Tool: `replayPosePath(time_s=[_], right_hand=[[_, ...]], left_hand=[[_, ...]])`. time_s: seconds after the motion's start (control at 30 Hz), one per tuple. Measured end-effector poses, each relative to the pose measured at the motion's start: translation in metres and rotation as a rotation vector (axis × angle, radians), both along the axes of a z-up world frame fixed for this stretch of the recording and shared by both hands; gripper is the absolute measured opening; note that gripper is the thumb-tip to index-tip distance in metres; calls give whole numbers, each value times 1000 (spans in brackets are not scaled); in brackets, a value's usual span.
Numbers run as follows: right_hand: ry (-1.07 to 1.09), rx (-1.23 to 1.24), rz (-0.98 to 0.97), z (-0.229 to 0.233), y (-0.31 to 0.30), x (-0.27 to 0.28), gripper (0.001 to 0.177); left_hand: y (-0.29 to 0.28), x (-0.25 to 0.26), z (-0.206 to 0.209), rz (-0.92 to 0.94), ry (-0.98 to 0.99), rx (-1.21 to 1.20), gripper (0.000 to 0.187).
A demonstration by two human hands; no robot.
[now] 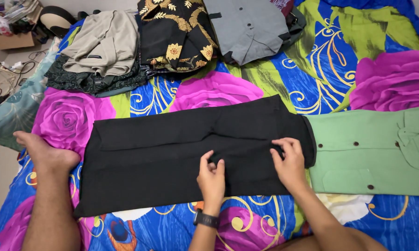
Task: The person is folding multiple items of clothing, including shirts, on a bed.
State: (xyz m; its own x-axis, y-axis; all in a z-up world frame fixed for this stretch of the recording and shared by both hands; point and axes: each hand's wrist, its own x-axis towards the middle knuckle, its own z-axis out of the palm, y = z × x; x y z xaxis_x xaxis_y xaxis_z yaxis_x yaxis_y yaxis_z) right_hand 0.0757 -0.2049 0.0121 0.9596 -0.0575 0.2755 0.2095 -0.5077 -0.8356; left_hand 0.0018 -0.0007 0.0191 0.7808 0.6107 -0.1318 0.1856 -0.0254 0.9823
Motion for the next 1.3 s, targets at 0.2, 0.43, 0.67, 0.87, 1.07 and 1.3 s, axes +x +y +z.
replayPosePath(time_s=[0.2,0.43,0.67,0.87,1.07,1.3], right_hand=[[-495,-427,-4,25,18,-21,24],[-353,-762,414,-6,27,-30,47],[-215,-916,265,-5,21,-32,59],[-235,-906,256,-5,21,-32,61],[-210,-934,258,-9,20,-30,60],[-217,-909,247,-15,18,-28,61]], left_hand=[[-11,-22,2,-33,-70,804,41],[-11,-15,-28,-525,-302,1243,50],[8,-14,-11,-560,-281,1215,57],[24,-21,-9,-544,-189,1179,74],[42,-25,-16,-475,-72,1323,68],[55,-40,-28,-288,-230,1255,58]])
